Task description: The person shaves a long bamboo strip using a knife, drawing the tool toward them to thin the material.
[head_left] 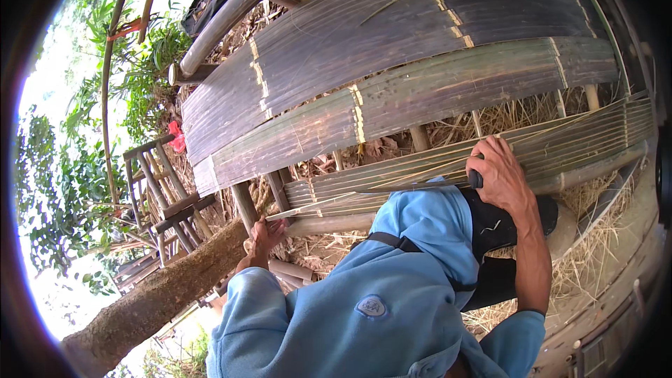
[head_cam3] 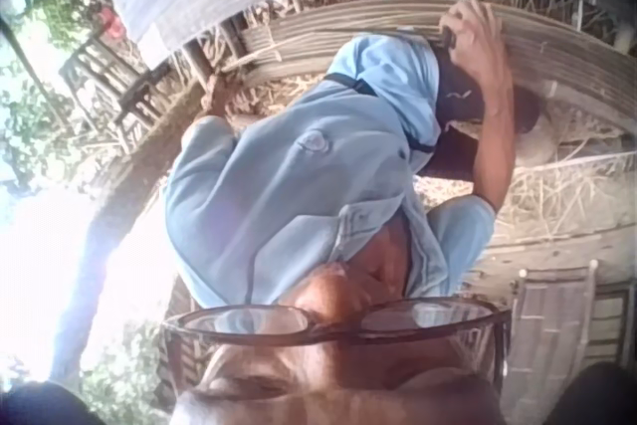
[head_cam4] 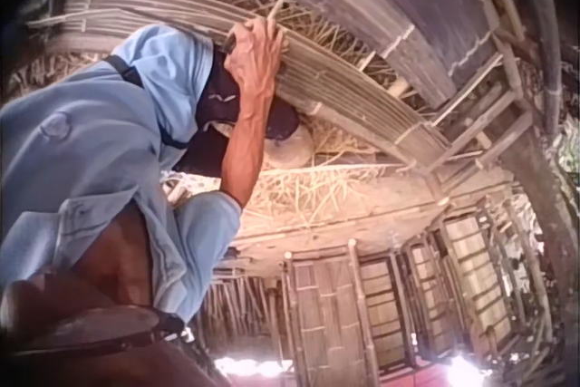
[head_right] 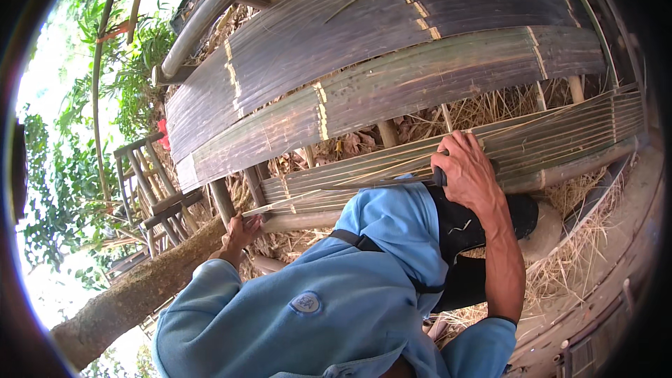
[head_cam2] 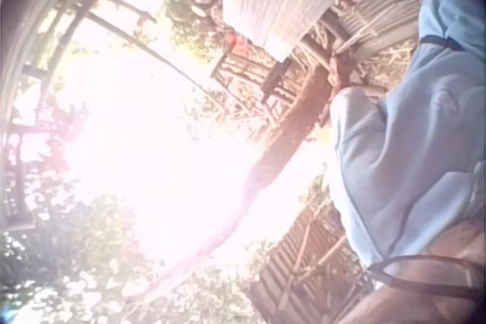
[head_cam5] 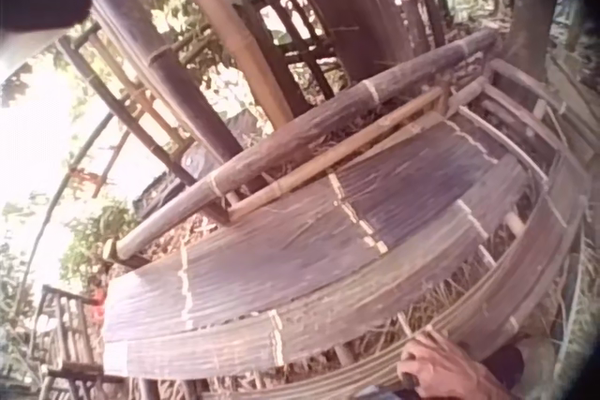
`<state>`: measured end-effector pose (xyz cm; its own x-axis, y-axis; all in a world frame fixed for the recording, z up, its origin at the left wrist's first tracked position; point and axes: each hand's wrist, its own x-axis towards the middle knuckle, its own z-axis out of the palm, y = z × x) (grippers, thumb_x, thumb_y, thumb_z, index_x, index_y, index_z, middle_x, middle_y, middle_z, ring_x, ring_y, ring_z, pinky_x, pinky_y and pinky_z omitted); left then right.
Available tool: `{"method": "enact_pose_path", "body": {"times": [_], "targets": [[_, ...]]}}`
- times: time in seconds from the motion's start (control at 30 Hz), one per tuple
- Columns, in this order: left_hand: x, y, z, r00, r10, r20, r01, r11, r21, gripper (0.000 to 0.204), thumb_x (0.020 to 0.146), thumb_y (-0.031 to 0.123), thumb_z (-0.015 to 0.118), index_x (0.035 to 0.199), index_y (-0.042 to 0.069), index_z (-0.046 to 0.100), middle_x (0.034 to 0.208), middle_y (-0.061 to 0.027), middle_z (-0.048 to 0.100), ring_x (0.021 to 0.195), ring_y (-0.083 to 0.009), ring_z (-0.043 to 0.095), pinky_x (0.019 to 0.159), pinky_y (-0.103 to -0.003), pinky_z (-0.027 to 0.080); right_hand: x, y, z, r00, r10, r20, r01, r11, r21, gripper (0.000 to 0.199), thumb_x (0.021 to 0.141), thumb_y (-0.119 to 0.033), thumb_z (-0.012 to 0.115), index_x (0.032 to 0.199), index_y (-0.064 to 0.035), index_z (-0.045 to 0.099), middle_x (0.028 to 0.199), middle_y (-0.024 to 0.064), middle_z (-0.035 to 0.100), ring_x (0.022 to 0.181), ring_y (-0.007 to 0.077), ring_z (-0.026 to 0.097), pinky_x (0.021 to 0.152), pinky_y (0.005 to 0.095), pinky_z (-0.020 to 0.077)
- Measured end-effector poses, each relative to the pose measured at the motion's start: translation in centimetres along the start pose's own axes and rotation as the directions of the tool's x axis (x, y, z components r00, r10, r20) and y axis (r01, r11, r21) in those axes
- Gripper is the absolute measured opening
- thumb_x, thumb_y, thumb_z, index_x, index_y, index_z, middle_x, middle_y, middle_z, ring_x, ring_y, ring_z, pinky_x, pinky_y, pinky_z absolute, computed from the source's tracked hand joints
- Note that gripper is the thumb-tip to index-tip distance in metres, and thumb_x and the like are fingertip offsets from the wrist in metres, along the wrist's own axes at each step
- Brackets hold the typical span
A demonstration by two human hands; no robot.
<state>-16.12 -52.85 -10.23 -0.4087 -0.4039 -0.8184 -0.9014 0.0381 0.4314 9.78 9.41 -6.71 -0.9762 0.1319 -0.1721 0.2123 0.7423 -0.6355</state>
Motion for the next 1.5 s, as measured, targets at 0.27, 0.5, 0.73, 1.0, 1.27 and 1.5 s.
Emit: {"method": "enact_pose_path", "body": {"times": [0.27,0.5,0.73,1.0,1.27,1.5], "targets": [[2.5,-0.2,-5.2,0.974,-0.127,0.189,0.161,0.971,-0.176,0.045,0.107,0.038,0.041,0.122,-0.001,0.058,0.107,-0.0276,0.068,0.104,-0.0431,0.065,0.093,-0.056,0.05,0.0,-0.4,-1.4,1.0,-0.004,-0.011,0.005,0.999,0.049,0.021,0.06,0.004,0.075,0.074,-0.0073,0.065,0.096,0.0063,0.055,0.103,0.0291,0.053,0.092,0.0415,0.0434],[-1.3,-4.5,2.7,0.861,-0.433,0.267,-0.128,0.324,0.937,0.033,0.098,0.031,0.057,0.11,0.0,0.06,0.095,-0.0204,0.069,0.099,-0.0415,0.068,0.079,-0.059,0.056,3.7,0.9,-0.2,0.998,-0.051,-0.048,0.05,0.998,-0.027,0.023,0.063,0.004,0.072,0.08,-0.0063,0.063,0.096,0.0082,0.057,0.102,0.0292,0.055,0.091,0.0421,0.0433],[-8.0,-0.6,11.4,0.397,0.736,0.548,-0.449,-0.365,0.815,0.078,0.08,0.043,0.076,0.136,0.003,0.041,0.131,-0.0276,0.043,0.125,-0.0425,0.044,0.101,-0.051,0.04,3.6,3.9,2.3,1.0,0.018,-0.002,-0.019,0.992,-0.127,0.022,0.07,0.003,0.065,0.092,0.0005,0.067,0.103,0.0115,0.062,0.109,0.031,0.056,0.101,0.0422,0.0409],[-5.9,-1.3,17.9,0.481,0.53,0.698,-0.714,-0.224,0.663,0.066,0.094,0.059,0.059,0.135,0.006,0.06,0.145,-0.0269,0.046,0.143,-0.0479,0.03,0.118,-0.058,0.022,3.3,1.9,-0.4,0.997,0.071,0.033,-0.066,0.99,-0.127,0.018,0.069,0.002,0.065,0.087,-0.0019,0.066,0.099,0.0122,0.058,0.105,0.0317,0.053,0.097,0.0446,0.0422],[-7.8,-0.3,19.3,0.269,0.538,0.799,-0.862,-0.235,0.449,0.054,0.095,0.054,0.06,0.113,0.003,0.063,0.126,-0.0194,0.054,0.125,-0.0406,0.045,0.108,-0.054,0.033,1.4,-2.0,-6.1,0.99,0.131,0.048,-0.119,0.971,-0.208,0.02,0.066,0.003,0.07,0.084,-0.0033,0.063,0.098,0.0104,0.055,0.103,0.0314,0.053,0.094,0.0429,0.0442],[-7.7,-0.7,19.4,0.317,0.454,0.833,-0.859,-0.234,0.455,0.059,0.096,0.056,0.058,0.11,-0.002,0.06,0.12,-0.0228,0.056,0.116,-0.0424,0.052,0.097,-0.052,0.043,1.0,-2.2,-6.5,0.988,0.132,0.075,-0.112,0.968,-0.225,0.02,0.065,0.004,0.07,0.083,-0.0021,0.065,0.096,0.0114,0.056,0.102,0.0309,0.054,0.093,0.0428,0.0446]]}}
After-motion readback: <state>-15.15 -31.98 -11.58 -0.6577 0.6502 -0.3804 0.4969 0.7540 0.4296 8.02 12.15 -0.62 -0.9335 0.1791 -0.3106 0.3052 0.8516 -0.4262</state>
